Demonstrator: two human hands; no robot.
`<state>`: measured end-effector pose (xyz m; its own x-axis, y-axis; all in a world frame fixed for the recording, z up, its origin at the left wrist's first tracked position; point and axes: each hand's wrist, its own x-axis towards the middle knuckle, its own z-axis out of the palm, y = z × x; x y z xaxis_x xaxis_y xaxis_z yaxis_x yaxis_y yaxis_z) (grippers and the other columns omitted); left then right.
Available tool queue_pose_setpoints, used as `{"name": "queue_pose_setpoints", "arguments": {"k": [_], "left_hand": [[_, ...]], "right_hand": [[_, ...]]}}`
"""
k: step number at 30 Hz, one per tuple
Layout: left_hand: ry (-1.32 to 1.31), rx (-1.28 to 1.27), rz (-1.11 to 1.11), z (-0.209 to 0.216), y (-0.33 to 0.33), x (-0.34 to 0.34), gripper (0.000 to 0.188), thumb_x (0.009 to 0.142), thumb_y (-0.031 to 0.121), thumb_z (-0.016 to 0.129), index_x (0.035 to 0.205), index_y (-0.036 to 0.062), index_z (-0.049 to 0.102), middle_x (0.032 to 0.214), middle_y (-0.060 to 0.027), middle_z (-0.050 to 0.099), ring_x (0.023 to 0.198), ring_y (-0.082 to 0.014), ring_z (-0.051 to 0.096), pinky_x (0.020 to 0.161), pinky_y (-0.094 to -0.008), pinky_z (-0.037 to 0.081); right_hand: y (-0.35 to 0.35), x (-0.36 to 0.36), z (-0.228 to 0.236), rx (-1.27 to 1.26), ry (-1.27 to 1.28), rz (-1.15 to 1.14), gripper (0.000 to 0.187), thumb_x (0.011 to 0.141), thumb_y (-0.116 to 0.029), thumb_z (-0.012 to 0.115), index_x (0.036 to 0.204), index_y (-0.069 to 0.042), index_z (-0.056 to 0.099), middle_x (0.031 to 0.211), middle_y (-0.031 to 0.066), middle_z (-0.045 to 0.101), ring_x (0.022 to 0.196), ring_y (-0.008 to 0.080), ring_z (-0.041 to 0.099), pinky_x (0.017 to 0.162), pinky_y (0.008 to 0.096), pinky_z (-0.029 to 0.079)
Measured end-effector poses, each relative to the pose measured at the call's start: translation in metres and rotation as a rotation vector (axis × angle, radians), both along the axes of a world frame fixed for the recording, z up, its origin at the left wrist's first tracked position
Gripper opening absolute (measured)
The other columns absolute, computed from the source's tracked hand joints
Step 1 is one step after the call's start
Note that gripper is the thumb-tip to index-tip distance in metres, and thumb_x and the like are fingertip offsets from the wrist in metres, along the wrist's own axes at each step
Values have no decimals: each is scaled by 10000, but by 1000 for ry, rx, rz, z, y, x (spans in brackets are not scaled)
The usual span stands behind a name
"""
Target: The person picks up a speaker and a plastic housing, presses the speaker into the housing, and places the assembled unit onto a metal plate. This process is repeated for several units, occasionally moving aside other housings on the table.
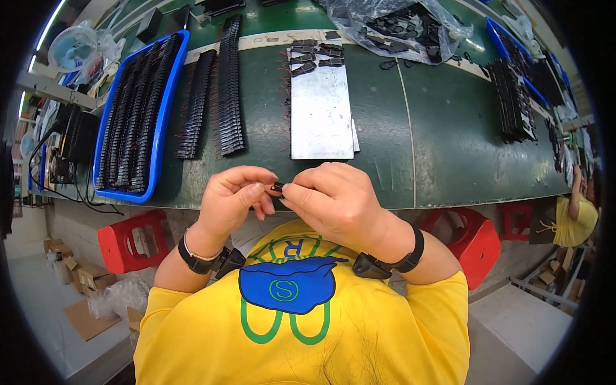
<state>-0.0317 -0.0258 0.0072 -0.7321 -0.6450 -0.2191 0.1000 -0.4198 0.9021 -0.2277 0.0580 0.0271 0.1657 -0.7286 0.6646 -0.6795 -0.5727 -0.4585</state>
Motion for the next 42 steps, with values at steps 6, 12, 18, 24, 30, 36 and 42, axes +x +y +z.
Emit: {"name": "queue_pose_setpoints", "arguments": {"k": [6,12,18,24,30,36,42], "left_hand": [[-121,-118,-26,10,2,-8,148,898,109,634,992,3,676,815,-55,683,645,-73,616,542,-185,486],[-147,-144,-1,12,1,-10,138,914,87,594,957,-27,659,793,-106,690,575,-84,600,503,-193,478],[-66,99,-94,12,-11,-4,133,910,75,592,936,-42,650,776,-116,682,569,-102,607,496,-200,478],[-56,128,-219,8,-17,-3,139,911,86,600,951,-38,650,782,-94,680,596,-94,607,525,-198,484],[-82,30,-198,1,-17,-6,118,899,47,608,967,-38,653,790,-93,680,610,-93,611,556,-211,507],[-29,-20,-174,-4,-20,4,97,889,18,611,946,-43,659,798,-92,682,625,-89,609,568,-210,510],[-63,-171,-146,-2,-13,-3,81,878,-11,603,919,-50,661,800,-93,683,619,-89,607,557,-203,500]], "right_hand": [[0,0,-5,-56,64,-26,242,639,-8,767,849,-37,650,766,68,622,593,211,589,492,306,443],[0,-1,-3,-84,116,-32,233,640,-12,745,852,-40,653,764,66,619,604,206,592,497,300,444],[-2,-4,-3,-128,94,10,224,646,-33,722,860,-35,655,773,68,620,623,207,599,517,293,457],[-4,-7,-10,-132,55,22,238,660,-60,737,880,-31,650,804,72,627,646,213,607,546,309,474],[0,-17,-1,-4,75,113,268,679,-124,767,900,-38,643,816,64,633,684,219,618,596,328,488],[-41,-118,25,-19,124,-244,157,775,-108,707,903,-38,651,850,100,648,715,270,615,637,358,496],[-157,-284,-10,292,342,-575,309,880,-326,584,1091,-111,652,1138,132,616,1047,326,574,887,435,454]]}}
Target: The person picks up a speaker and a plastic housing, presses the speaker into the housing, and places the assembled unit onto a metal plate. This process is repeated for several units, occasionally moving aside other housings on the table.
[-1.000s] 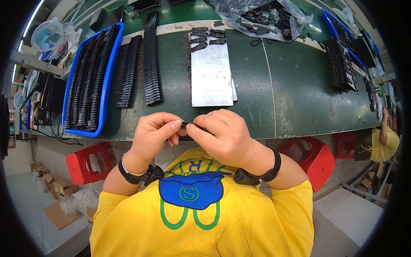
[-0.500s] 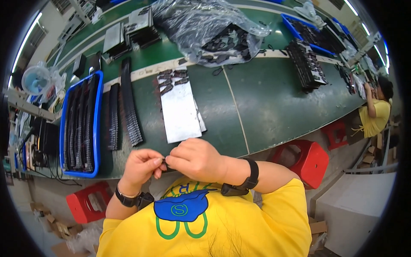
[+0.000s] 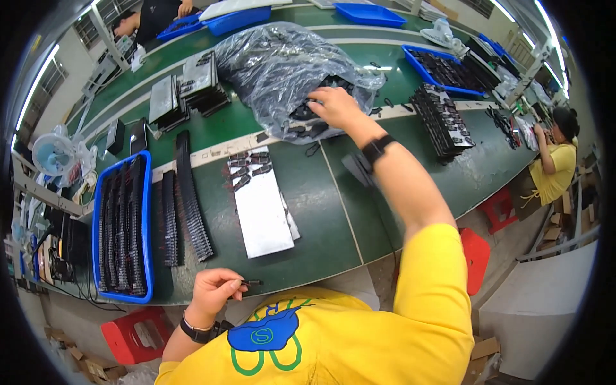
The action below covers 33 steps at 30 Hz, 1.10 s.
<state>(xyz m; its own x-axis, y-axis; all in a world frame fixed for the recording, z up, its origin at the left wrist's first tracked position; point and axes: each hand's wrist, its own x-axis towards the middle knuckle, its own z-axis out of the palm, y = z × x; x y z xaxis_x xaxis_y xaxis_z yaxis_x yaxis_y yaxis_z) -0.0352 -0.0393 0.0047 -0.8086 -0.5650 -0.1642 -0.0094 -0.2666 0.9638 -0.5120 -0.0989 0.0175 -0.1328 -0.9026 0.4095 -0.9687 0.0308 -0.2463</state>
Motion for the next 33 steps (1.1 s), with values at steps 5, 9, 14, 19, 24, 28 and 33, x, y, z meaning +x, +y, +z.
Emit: {"name": "queue_pose_setpoints", "arguments": {"k": [5,9,14,19,24,28,33], "left_hand": [[-18,-11,86,-7,1,4,82,872,-22,600,916,-49,663,796,-92,683,614,-87,608,551,-202,497],[8,-23,125,-9,3,4,80,869,-24,601,914,-46,665,789,-91,682,613,-86,610,548,-201,496],[-1,-68,82,-2,1,-5,79,863,-36,600,905,-43,666,783,-92,679,614,-90,610,546,-203,494],[11,-129,70,-4,-1,-4,79,858,-45,599,898,-44,667,786,-92,676,615,-93,609,544,-205,492],[16,-139,54,-7,3,1,76,857,-45,602,897,-44,666,792,-91,673,613,-92,607,548,-207,492],[22,-150,53,-10,6,3,72,857,-42,604,900,-46,662,795,-94,670,617,-95,605,553,-208,492],[53,-125,44,-11,8,2,68,857,-40,607,901,-50,657,794,-93,665,623,-97,603,557,-209,491]], "right_hand": [[-72,10,-14,295,-146,-187,468,847,-513,578,1226,-239,598,1375,103,472,1245,368,430,981,514,370],[-67,49,-16,291,21,-321,517,819,-582,580,1235,-275,590,1381,99,456,1243,355,422,966,535,370],[-3,41,-21,204,8,-36,435,835,-426,630,1200,-189,608,1260,133,544,1141,334,514,940,461,412],[72,81,-19,128,-31,215,433,802,-300,684,1199,-152,599,1295,118,523,1157,333,500,954,454,403],[128,97,-5,120,64,358,487,792,-290,696,1235,-131,575,1321,120,512,1162,324,502,982,419,389],[150,82,-5,93,-35,304,492,789,-277,705,1236,-121,571,1323,122,512,1160,325,504,984,406,386],[166,75,-2,-70,-44,173,381,770,-214,730,1110,-82,618,1155,122,598,1021,298,583,862,355,459]]}}
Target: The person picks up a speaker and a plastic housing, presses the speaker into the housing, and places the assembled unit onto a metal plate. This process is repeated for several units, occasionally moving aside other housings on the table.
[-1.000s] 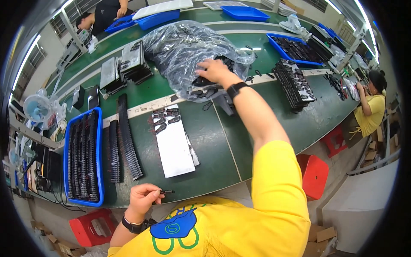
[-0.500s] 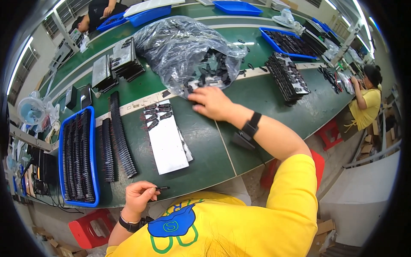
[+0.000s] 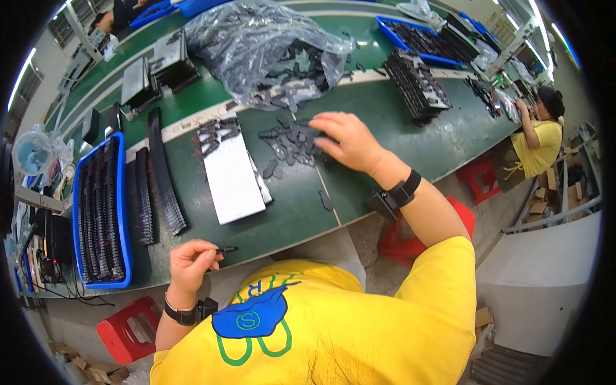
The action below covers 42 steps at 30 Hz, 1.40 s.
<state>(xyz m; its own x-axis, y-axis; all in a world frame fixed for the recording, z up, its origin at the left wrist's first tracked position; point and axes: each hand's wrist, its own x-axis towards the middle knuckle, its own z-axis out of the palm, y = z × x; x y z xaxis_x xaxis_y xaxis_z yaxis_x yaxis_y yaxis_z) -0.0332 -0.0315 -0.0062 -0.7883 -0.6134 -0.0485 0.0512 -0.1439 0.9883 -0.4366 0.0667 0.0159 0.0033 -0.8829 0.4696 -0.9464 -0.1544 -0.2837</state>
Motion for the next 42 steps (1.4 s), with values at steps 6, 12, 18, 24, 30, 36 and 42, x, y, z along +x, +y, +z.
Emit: {"name": "queue_pose_setpoints", "arguments": {"k": [6,12,18,24,30,36,42], "left_hand": [[14,-100,41,-2,-2,0,66,862,-19,605,902,-41,652,772,-94,663,604,-101,607,556,-207,494],[3,-141,12,-2,-4,-3,67,860,-11,610,906,-36,653,761,-97,664,590,-100,607,553,-203,495],[-35,-4,34,1,-5,7,98,878,10,592,938,-44,649,788,-99,671,610,-103,610,548,-198,485],[-96,264,80,13,-3,-2,133,898,91,611,955,-20,656,778,-84,680,593,-82,603,525,-193,480],[-83,365,66,14,1,0,141,903,115,619,951,-9,664,764,-73,679,583,-73,598,509,-191,475],[-89,364,57,16,4,-4,145,909,120,613,950,-9,665,761,-71,678,583,-70,598,509,-185,475],[-92,378,35,18,8,-8,151,913,123,610,954,-12,665,760,-71,678,588,-68,600,511,-183,477]], "right_hand": [[53,53,31,282,-288,-160,218,770,-124,725,946,-36,633,929,104,633,755,256,635,667,321,503],[76,97,6,305,-159,-304,182,767,-118,703,904,-30,623,859,113,601,712,286,613,643,371,500],[64,99,13,357,-90,-180,208,722,-77,707,900,-25,613,830,122,582,700,289,618,619,373,496],[62,100,16,293,54,-199,242,706,-19,674,936,-19,601,847,135,596,679,269,615,621,352,500],[57,112,16,227,-274,-226,247,717,34,644,961,16,611,866,120,614,670,204,591,627,292,496],[39,159,21,108,-692,149,233,710,44,626,942,40,609,833,104,589,661,185,560,604,260,470],[18,191,27,-15,-390,344,324,635,40,705,947,8,623,851,105,584,667,226,565,577,304,454]]}}
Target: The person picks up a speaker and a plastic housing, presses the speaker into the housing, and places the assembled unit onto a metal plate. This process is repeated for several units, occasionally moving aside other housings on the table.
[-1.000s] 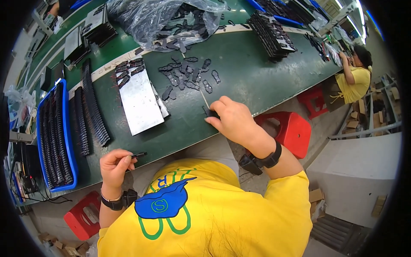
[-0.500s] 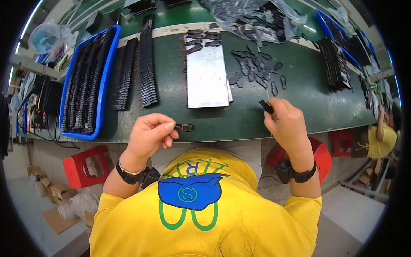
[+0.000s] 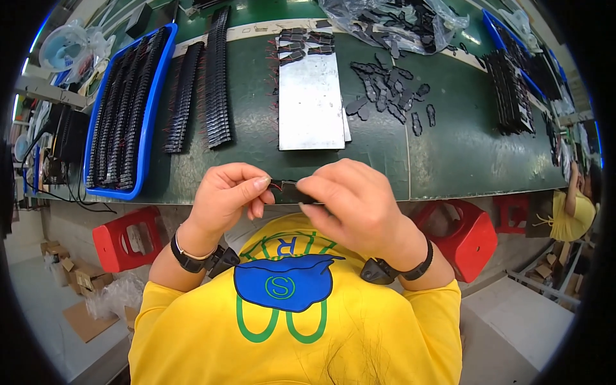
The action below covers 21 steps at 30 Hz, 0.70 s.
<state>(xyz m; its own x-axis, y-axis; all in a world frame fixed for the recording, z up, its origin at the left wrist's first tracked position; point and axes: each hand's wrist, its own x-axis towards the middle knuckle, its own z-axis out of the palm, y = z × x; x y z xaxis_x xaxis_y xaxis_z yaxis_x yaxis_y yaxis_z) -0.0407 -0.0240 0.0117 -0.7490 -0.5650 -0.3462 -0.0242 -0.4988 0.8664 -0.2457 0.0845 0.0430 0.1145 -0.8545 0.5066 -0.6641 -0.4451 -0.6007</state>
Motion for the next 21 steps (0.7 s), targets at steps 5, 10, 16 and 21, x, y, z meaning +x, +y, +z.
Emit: {"name": "queue_pose_setpoints", "arguments": {"k": [5,10,16,21], "left_hand": [[19,44,-6,-1,3,-2,161,923,128,597,958,-14,665,766,-70,678,596,-72,606,517,-185,484],[38,68,-9,-3,5,-3,164,932,113,580,980,-27,651,784,-102,687,595,-98,627,517,-198,501],[64,82,-10,-4,5,-5,164,937,106,572,990,-31,644,792,-118,692,601,-110,639,526,-207,514],[63,83,-20,-4,6,-4,167,939,111,570,995,-28,644,799,-117,693,605,-109,640,534,-208,517]], "right_hand": [[-5,11,-7,-113,132,-17,352,619,21,743,950,-4,626,823,105,578,642,261,563,541,341,438],[-4,13,-6,-84,194,-58,330,642,28,730,954,5,624,845,119,602,665,271,593,559,345,467],[-2,17,-6,-58,225,-60,318,653,29,725,953,22,620,910,150,642,724,291,636,612,349,513],[-3,19,-9,-64,212,-78,317,654,30,723,953,25,619,900,147,649,716,292,641,611,349,516]]}}
